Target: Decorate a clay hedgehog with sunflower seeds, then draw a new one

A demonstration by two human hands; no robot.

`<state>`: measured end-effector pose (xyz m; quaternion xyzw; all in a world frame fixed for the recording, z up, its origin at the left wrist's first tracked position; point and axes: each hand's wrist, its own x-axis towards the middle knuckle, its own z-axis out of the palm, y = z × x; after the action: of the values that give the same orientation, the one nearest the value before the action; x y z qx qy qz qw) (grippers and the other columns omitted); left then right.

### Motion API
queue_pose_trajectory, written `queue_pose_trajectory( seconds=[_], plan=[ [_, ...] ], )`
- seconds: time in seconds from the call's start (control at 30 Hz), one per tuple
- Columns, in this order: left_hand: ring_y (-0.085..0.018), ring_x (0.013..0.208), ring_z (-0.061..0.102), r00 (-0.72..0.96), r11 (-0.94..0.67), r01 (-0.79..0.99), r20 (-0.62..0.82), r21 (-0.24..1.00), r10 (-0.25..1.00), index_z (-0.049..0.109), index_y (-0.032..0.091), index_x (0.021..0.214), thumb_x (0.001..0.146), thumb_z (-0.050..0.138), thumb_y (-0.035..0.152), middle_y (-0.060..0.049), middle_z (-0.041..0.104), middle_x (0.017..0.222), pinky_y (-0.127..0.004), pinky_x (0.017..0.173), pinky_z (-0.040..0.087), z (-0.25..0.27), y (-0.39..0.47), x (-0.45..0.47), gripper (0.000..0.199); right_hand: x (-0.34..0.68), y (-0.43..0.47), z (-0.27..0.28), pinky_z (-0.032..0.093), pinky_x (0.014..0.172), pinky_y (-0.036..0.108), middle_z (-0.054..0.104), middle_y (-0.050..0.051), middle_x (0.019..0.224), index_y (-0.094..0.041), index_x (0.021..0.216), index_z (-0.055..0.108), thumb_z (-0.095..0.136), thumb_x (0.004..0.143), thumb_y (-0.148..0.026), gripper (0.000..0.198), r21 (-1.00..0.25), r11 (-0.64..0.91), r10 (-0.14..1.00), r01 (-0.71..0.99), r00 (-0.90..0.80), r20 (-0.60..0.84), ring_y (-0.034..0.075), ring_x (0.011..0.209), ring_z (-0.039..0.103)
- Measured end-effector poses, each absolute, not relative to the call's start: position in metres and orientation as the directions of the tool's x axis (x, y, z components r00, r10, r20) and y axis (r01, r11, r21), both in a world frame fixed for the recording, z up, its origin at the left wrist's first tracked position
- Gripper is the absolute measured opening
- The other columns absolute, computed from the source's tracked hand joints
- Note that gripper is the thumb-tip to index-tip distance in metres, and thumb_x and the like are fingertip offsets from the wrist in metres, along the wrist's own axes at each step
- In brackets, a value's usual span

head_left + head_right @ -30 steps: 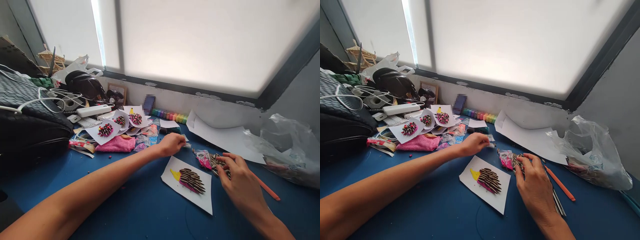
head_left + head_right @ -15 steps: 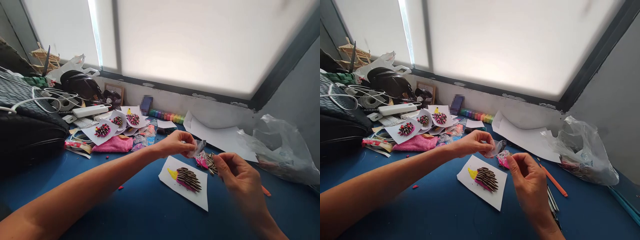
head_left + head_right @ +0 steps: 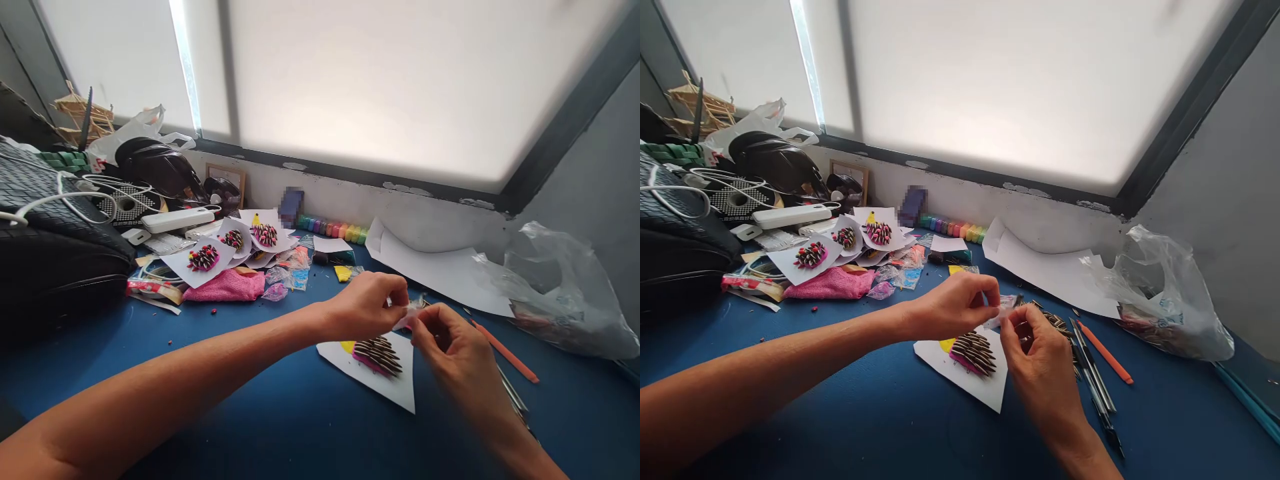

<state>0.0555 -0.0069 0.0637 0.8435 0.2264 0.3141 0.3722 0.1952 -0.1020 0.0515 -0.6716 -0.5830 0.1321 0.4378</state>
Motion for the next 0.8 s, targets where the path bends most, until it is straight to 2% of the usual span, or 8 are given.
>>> queue_pose_trajectory(
  seconds=[0.13, 0.27, 0.37, 0.5, 0.6, 0.7, 0.8],
  plan=[
    [-0.008, 0.063, 0.053, 0.649, -0.555, 0.087, 0.375, 0.827, 0.662, 0.059, 0.014, 0.072, 0.078, 0.059, 0.013, 0.001, 0.062, 0.069, -0.018, 0.055, 0.039, 0.065, -0.004, 0.055, 0.005, 0.202, -0.100, 0.052, 0.040, 0.048, 0.027, 0.057, 0.000, 0.056, -0.023, 0.062, 0.055, 0.058, 0.080, -0.038, 0.023, -0.752, 0.034, 0.879, 0.659, 0.338, 0.336, 0.014, 0.049, 0.048],
    [-0.009, 0.064, 0.054, 0.630, -0.545, 0.089, 0.377, 0.834, 0.680, 0.059, 0.015, 0.071, 0.076, 0.061, 0.013, 0.001, 0.062, 0.069, -0.019, 0.056, 0.039, 0.064, -0.002, 0.055, 0.006, 0.197, -0.102, 0.056, 0.046, 0.051, 0.027, 0.062, 0.001, 0.065, -0.021, 0.076, 0.062, 0.059, 0.082, -0.054, 0.033, -0.782, 0.094, 0.894, 0.616, 0.294, 0.339, 0.015, 0.056, 0.056],
    [-0.008, 0.061, 0.052, 0.656, -0.572, 0.142, 0.356, 0.807, 0.666, 0.057, 0.015, 0.068, 0.074, 0.062, 0.011, 0.003, 0.059, 0.065, -0.019, 0.055, 0.036, 0.061, -0.005, 0.057, 0.009, 0.191, -0.104, 0.056, 0.047, 0.050, 0.027, 0.064, 0.002, 0.069, -0.021, 0.080, 0.062, 0.064, 0.079, -0.059, 0.037, -0.796, 0.140, 0.904, 0.589, 0.252, 0.346, 0.017, 0.059, 0.059],
    [-0.008, 0.060, 0.049, 0.683, -0.641, 0.185, 0.372, 0.745, 0.629, 0.055, 0.016, 0.070, 0.075, 0.059, 0.009, 0.003, 0.058, 0.064, -0.020, 0.055, 0.034, 0.058, -0.010, 0.059, 0.009, 0.189, -0.106, 0.048, 0.047, 0.055, 0.027, 0.063, 0.001, 0.071, -0.023, 0.084, 0.061, 0.057, 0.088, -0.051, 0.028, -0.735, 0.184, 0.905, 0.653, 0.180, 0.386, 0.016, 0.061, 0.059],
    [-0.009, 0.064, 0.052, 0.714, -0.647, 0.155, 0.368, 0.747, 0.596, 0.058, 0.016, 0.081, 0.079, 0.059, 0.012, 0.002, 0.060, 0.069, -0.021, 0.059, 0.037, 0.057, -0.012, 0.060, 0.005, 0.193, -0.105, 0.043, 0.043, 0.053, 0.027, 0.061, -0.001, 0.066, -0.024, 0.082, 0.059, 0.053, 0.090, -0.044, 0.023, -0.665, 0.150, 0.888, 0.732, 0.196, 0.416, 0.015, 0.056, 0.055],
    [-0.009, 0.068, 0.055, 0.731, -0.534, 0.048, 0.334, 0.844, 0.595, 0.058, 0.017, 0.097, 0.078, 0.061, 0.011, 0.003, 0.061, 0.073, -0.021, 0.062, 0.040, 0.057, -0.012, 0.061, 0.020, 0.199, -0.102, 0.044, 0.036, 0.046, 0.027, 0.055, -0.002, 0.054, -0.024, 0.066, 0.053, 0.057, 0.084, -0.046, 0.029, -0.657, 0.086, 0.864, 0.749, 0.273, 0.424, 0.013, 0.047, 0.046],
    [-0.008, 0.067, 0.055, 0.763, -0.260, -0.103, 0.244, 0.960, 0.598, 0.056, 0.015, 0.098, 0.078, 0.064, 0.010, 0.003, 0.058, 0.072, -0.022, 0.063, 0.042, 0.058, -0.010, 0.062, 0.022, 0.202, -0.099, 0.050, 0.034, 0.042, 0.026, 0.053, -0.001, 0.050, -0.024, 0.057, 0.049, 0.060, 0.079, -0.050, 0.036, -0.699, 0.059, 0.870, 0.712, 0.307, 0.386, 0.012, 0.044, 0.044]
  ],
)
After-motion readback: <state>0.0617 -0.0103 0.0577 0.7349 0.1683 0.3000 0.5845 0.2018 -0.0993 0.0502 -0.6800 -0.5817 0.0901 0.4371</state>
